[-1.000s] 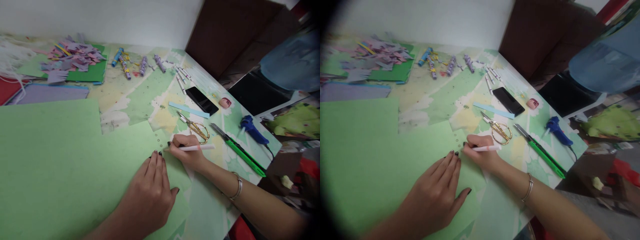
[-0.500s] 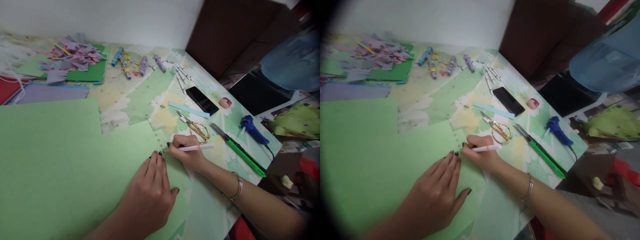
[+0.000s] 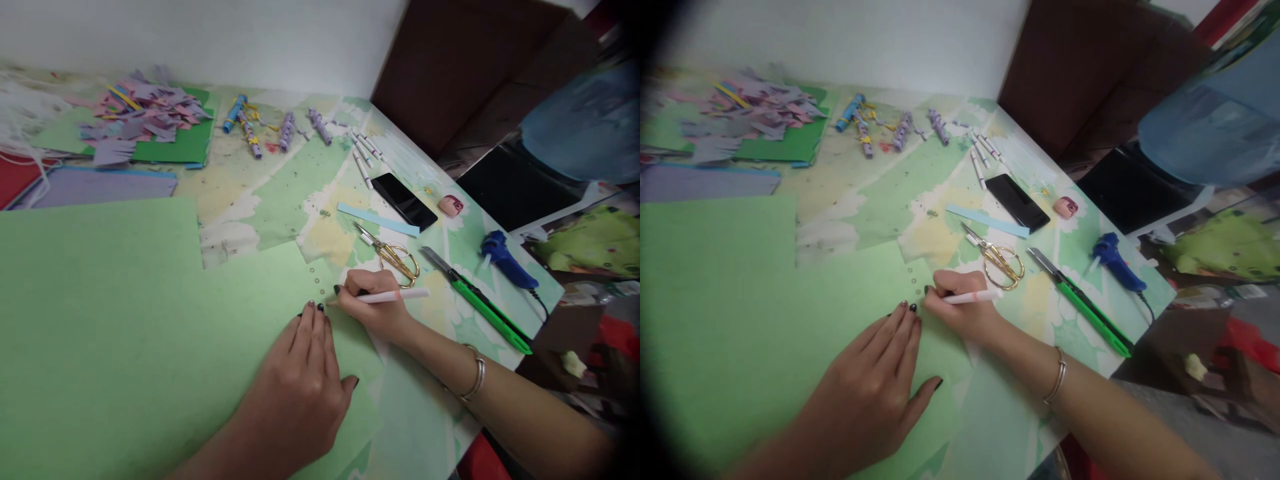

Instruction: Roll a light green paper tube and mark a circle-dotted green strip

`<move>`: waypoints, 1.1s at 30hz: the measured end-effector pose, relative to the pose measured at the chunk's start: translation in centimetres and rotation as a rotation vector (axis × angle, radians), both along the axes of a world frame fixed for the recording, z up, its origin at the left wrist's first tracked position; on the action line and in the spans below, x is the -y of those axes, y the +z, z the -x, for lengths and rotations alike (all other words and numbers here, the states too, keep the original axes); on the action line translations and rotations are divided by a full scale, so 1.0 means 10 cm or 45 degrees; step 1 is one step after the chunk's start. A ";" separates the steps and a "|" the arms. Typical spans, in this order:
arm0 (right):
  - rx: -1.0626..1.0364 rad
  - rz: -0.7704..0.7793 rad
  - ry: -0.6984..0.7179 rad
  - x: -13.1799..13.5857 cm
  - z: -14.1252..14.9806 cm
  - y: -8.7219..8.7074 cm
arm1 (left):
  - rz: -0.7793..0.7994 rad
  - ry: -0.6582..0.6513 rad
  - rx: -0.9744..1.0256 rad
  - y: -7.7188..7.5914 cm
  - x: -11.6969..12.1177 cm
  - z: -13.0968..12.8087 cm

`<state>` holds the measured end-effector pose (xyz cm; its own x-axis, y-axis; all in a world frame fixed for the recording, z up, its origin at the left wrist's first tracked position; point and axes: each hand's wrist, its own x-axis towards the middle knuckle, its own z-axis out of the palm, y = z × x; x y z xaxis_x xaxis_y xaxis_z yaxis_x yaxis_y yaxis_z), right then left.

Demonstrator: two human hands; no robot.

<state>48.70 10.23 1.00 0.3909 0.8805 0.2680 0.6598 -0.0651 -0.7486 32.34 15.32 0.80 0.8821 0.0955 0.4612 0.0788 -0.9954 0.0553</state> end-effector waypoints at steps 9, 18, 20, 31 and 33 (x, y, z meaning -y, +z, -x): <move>-0.021 -0.026 0.018 0.00 -0.01 0.01 | -0.042 -0.014 -0.035 0.03 -0.01 0.01; -0.012 0.011 -0.005 0.00 0.00 -0.01 | -0.037 0.002 -0.042 0.03 -0.01 0.01; -0.011 0.002 0.003 0.00 -0.01 -0.01 | -0.035 -0.003 -0.039 0.02 -0.02 0.01; -0.017 0.016 -0.002 0.00 0.00 0.00 | -0.045 -0.002 -0.021 0.01 -0.01 0.01; -0.016 0.011 -0.003 0.00 0.00 0.00 | -0.040 -0.006 -0.022 0.01 -0.01 0.01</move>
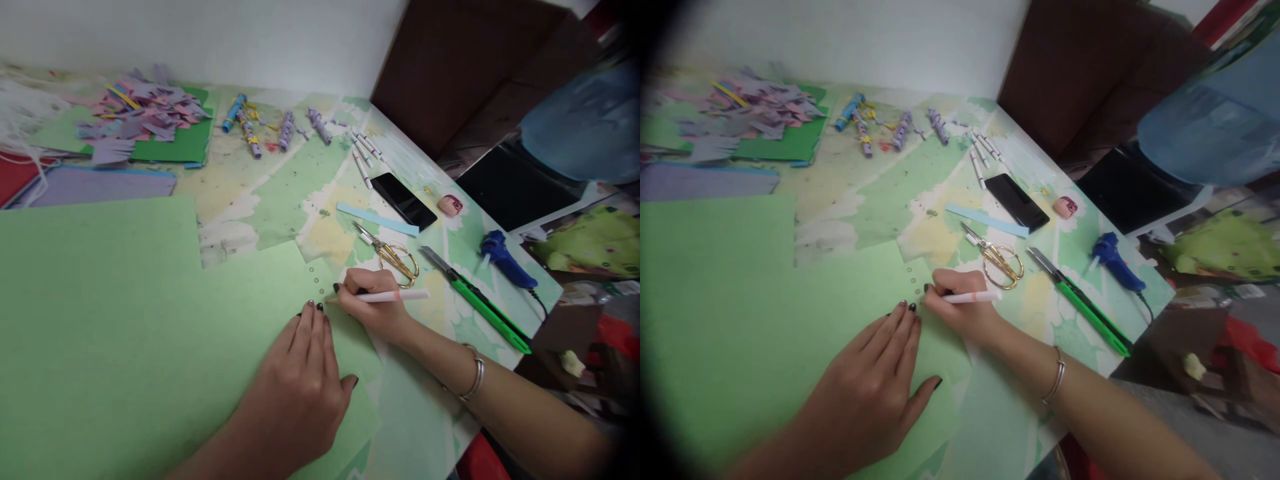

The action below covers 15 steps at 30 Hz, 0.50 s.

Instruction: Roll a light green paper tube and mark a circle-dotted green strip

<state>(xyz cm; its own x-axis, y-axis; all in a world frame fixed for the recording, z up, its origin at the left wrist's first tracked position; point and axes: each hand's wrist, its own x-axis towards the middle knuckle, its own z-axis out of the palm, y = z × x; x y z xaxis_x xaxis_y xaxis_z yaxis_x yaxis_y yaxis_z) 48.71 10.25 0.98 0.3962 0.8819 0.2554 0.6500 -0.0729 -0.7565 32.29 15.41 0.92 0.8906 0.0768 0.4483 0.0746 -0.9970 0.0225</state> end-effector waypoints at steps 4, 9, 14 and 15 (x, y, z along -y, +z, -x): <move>0.002 -0.015 0.015 0.00 -0.01 0.00 | 0.013 0.006 -0.006 0.00 0.00 0.00; -0.027 -0.031 0.019 0.00 -0.01 0.00 | 0.018 0.009 -0.006 -0.01 0.00 0.01; -0.024 0.008 -0.005 0.00 0.00 0.00 | 0.008 0.000 -0.008 0.00 0.00 0.00; -0.029 0.006 -0.002 0.00 0.00 0.00 | 0.003 0.004 -0.003 0.00 0.00 0.00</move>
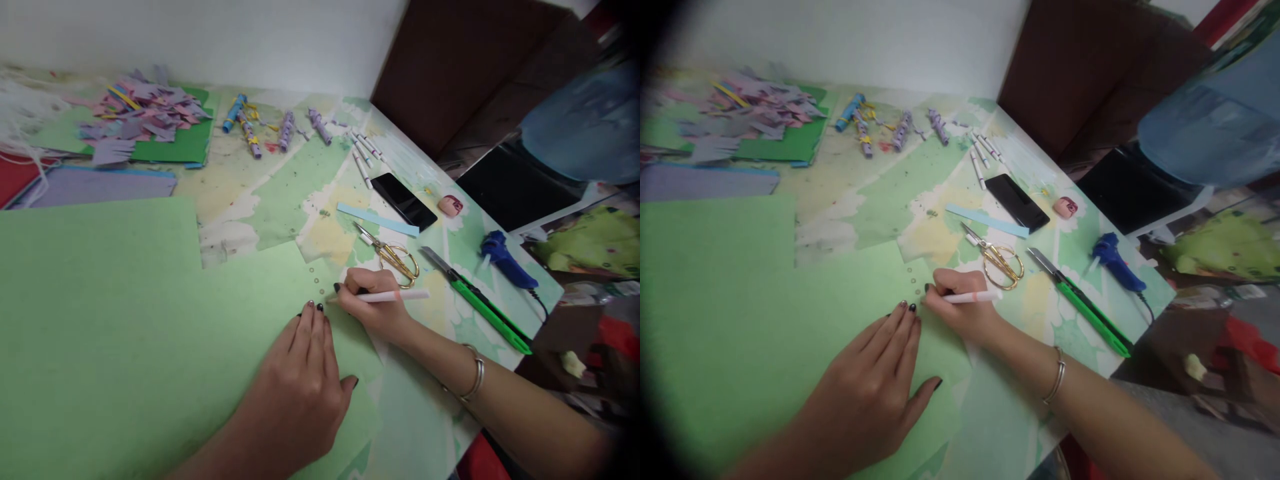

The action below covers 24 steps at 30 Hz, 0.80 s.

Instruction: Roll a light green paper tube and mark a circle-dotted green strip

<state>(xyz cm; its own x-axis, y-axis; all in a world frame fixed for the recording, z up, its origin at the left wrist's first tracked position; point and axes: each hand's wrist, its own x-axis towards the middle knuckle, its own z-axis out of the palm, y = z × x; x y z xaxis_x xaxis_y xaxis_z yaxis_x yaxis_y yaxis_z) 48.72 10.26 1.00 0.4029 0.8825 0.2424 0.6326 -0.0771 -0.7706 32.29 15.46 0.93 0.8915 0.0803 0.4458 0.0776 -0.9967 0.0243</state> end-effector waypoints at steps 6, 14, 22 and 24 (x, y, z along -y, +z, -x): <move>0.007 -0.034 0.016 0.00 -0.01 0.00 | -0.013 0.004 -0.003 0.01 0.00 0.00; 0.028 -0.006 -0.007 0.00 0.00 -0.01 | 0.020 -0.010 0.012 0.01 0.00 0.00; 0.017 -0.024 0.009 0.00 0.00 0.00 | 0.014 -0.017 0.013 0.01 0.00 0.00; 0.020 0.003 -0.005 0.00 0.01 0.00 | 0.019 -0.006 0.007 0.00 0.00 -0.01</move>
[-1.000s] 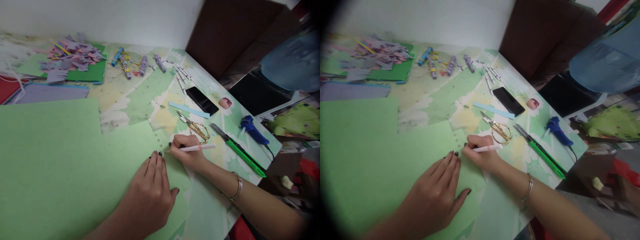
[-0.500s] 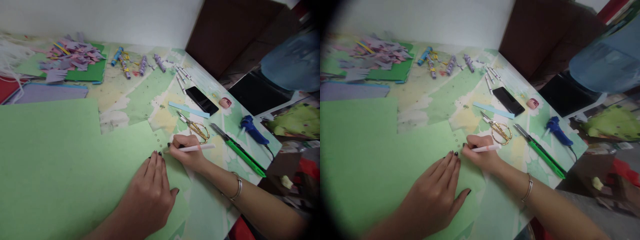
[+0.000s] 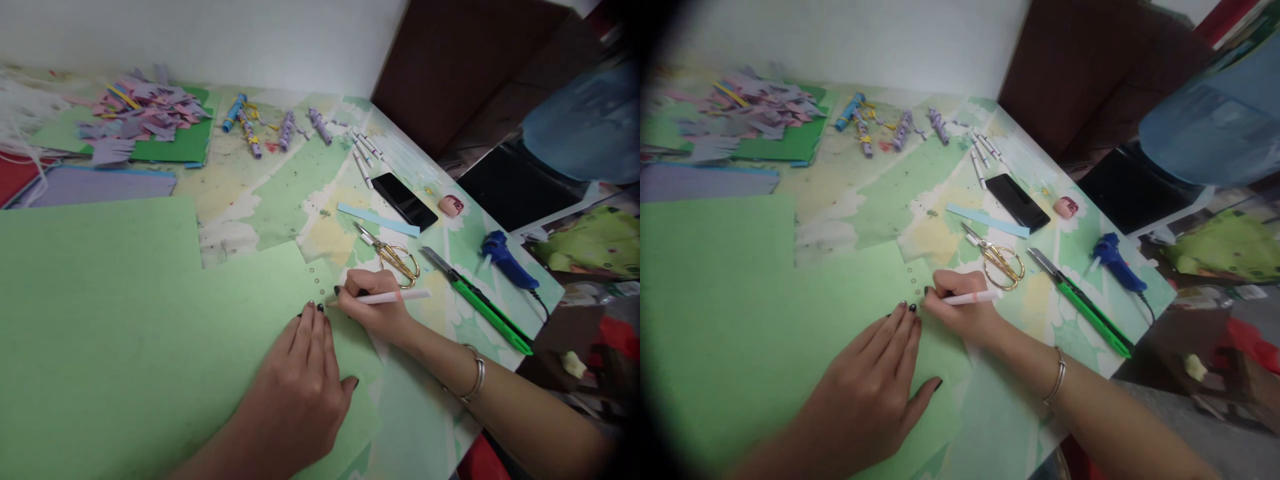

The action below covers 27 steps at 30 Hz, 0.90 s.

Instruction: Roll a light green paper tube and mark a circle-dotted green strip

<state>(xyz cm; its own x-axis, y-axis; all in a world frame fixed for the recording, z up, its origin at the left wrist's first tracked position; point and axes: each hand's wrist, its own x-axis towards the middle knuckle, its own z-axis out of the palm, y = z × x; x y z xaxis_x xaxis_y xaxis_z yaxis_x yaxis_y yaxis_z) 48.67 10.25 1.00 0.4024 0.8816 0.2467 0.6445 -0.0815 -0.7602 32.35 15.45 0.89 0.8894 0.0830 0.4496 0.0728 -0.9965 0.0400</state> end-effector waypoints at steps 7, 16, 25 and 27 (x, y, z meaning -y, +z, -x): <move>-0.015 -0.018 0.012 0.00 -0.01 0.00 | 0.007 -0.010 0.013 -0.01 0.00 -0.01; -0.026 0.022 -0.015 0.00 0.00 -0.01 | 0.002 -0.004 0.022 -0.01 0.01 0.00; -0.039 -0.025 0.009 0.00 -0.01 0.00 | 0.014 0.006 0.021 -0.01 0.01 0.00; -0.047 -0.006 -0.001 0.01 0.00 0.00 | 0.014 0.006 0.023 -0.01 0.01 0.00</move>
<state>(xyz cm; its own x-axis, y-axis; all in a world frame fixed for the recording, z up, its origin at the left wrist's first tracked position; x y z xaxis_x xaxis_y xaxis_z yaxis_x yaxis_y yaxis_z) 48.69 10.19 0.98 0.4119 0.8802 0.2356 0.6160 -0.0785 -0.7839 32.36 15.36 0.79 0.8809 0.0920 0.4644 0.0766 -0.9957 0.0521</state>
